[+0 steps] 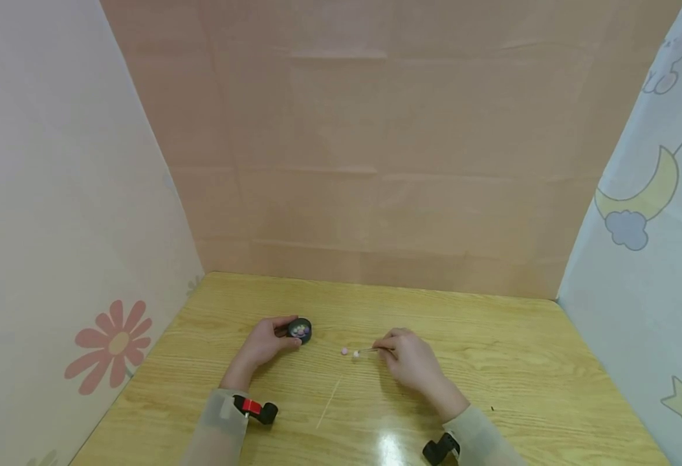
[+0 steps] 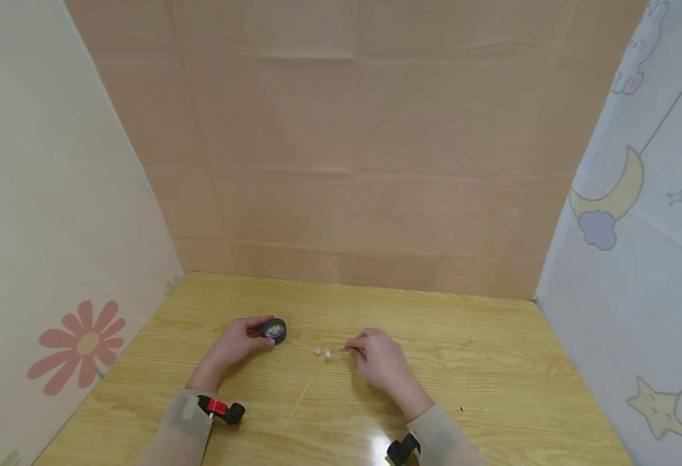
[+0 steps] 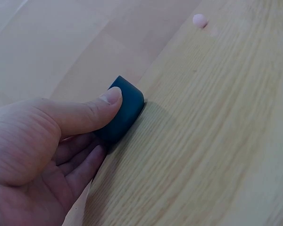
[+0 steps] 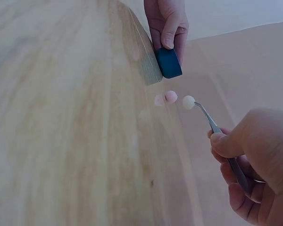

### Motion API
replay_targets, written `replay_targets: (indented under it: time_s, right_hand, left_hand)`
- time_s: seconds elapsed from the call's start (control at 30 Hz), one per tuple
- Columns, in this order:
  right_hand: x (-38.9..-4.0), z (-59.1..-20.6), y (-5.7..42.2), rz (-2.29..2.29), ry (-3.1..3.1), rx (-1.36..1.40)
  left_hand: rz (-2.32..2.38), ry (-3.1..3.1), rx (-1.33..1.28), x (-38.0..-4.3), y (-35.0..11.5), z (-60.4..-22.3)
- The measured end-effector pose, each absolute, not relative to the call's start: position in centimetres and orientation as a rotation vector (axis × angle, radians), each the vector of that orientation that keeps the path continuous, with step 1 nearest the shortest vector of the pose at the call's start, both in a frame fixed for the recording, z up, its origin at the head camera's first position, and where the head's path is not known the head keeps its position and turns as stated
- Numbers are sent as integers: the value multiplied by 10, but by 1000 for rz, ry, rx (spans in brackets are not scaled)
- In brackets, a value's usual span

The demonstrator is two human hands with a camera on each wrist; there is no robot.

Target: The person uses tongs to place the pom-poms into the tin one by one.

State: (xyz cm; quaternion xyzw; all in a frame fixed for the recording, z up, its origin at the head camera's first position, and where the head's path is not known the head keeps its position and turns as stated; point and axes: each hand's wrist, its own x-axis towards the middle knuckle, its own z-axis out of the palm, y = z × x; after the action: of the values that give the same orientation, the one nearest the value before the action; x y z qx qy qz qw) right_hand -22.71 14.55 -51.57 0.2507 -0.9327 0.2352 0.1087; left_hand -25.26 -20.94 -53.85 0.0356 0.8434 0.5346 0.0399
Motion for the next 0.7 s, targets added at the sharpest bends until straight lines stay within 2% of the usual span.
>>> replay_targets:
  time_s: [0.7]
  right_hand:
    - [-227,-508,147,824,-2762,640]
  left_hand:
    - [1641,2576,125,-254,-211,-539]
